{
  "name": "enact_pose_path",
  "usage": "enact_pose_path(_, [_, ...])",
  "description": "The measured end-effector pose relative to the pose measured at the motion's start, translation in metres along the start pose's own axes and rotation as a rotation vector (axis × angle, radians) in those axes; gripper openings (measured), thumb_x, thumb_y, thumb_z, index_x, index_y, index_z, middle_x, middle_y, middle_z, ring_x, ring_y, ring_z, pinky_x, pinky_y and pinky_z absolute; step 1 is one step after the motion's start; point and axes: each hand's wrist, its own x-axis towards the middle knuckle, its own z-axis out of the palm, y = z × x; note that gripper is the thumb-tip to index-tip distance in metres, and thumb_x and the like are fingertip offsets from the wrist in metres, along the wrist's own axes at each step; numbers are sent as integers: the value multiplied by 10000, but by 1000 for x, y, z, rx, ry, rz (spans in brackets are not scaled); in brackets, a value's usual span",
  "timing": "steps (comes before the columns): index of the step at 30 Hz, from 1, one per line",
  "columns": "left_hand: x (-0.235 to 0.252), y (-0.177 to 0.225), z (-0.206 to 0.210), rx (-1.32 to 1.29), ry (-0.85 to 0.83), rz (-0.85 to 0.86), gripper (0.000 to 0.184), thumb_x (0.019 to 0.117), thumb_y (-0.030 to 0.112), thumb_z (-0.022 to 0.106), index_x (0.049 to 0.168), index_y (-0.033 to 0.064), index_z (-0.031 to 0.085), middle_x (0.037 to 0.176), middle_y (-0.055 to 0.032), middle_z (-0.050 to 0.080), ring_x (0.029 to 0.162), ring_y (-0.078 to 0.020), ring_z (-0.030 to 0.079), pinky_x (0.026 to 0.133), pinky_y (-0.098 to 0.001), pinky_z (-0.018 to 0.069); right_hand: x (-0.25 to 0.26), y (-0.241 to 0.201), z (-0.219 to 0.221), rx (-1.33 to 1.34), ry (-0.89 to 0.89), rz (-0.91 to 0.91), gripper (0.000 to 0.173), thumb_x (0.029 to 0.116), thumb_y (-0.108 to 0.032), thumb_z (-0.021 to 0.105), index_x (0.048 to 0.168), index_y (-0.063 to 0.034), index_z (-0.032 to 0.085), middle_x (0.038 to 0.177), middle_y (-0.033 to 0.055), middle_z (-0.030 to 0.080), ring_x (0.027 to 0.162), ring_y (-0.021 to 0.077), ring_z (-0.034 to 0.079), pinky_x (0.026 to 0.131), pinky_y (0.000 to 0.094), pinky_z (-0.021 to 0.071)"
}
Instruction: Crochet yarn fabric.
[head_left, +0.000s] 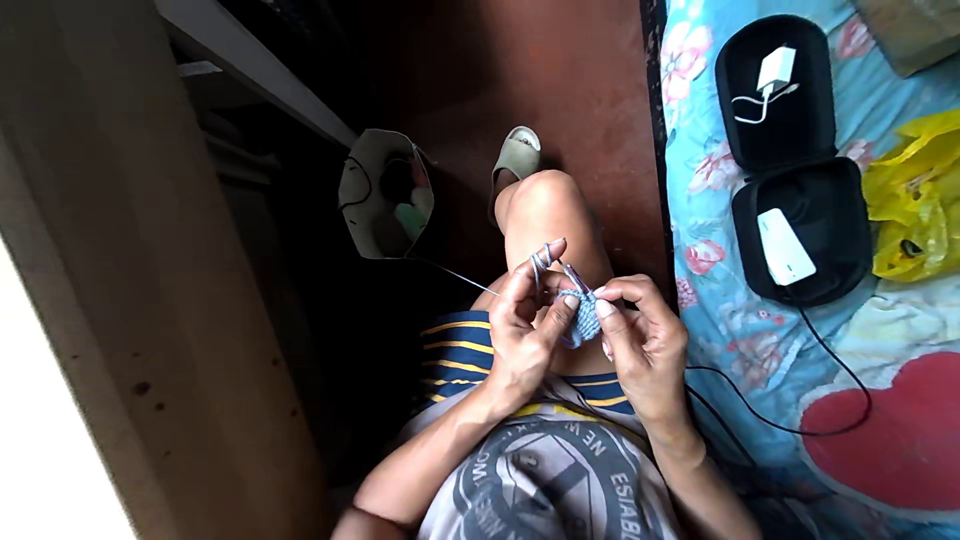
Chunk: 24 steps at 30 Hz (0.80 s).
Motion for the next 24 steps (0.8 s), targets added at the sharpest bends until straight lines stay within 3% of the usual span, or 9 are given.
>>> enact_pose_path(7, [1, 3, 3, -49, 24, -118, 540, 852, -125, 613, 1364, 38, 562, 879, 3, 703, 761, -71, 667, 731, -245, 580, 1, -1, 2, -87, 33, -46, 153, 960, -48, 620, 1068, -29, 726, 1053, 30, 618, 874, 17, 625, 729, 147, 563])
enact_pose_path(12, [3, 3, 1, -110, 22, -178, 545, 861, -129, 616, 1373, 47, 555, 880, -24, 702, 742, -83, 668, 711, -244, 582, 3, -1, 1, 150, -14, 102, 172, 965, 3, 585, 1113, -40, 661, 979, -14, 640, 615, -34, 515, 535, 115, 455])
enact_pose_path(17, [3, 4, 1, -128, 11, -198, 570, 862, -137, 611, 1396, 48, 539, 896, -46, 707, 746, -98, 675, 711, -253, 585, 4, 1, -8, 517, -112, 323, 226, 954, -24, 552, 1137, -94, 665, 950, 6, 668, 531, -23, 466, 469, 124, 398])
enact_pose_path(20, [2, 4, 2, -117, 13, -195, 562, 868, -138, 615, 1395, 43, 543, 898, -54, 713, 715, -90, 672, 651, -229, 577, 2, 5, -6, 367, -79, 201, 233, 955, -1, 568, 1148, -90, 662, 994, -7, 667, 556, -24, 483, 487, 128, 425])
enact_pose_path(24, [2, 2, 3, -64, 12, -126, 534, 870, -114, 615, 1378, 37, 551, 907, -21, 715, 744, -76, 669, 692, -231, 577, 1, 3, 0, 121, -5, 50, 119, 947, 7, 591, 1016, -50, 670, 1006, 6, 607, 607, -21, 527, 522, 123, 491])
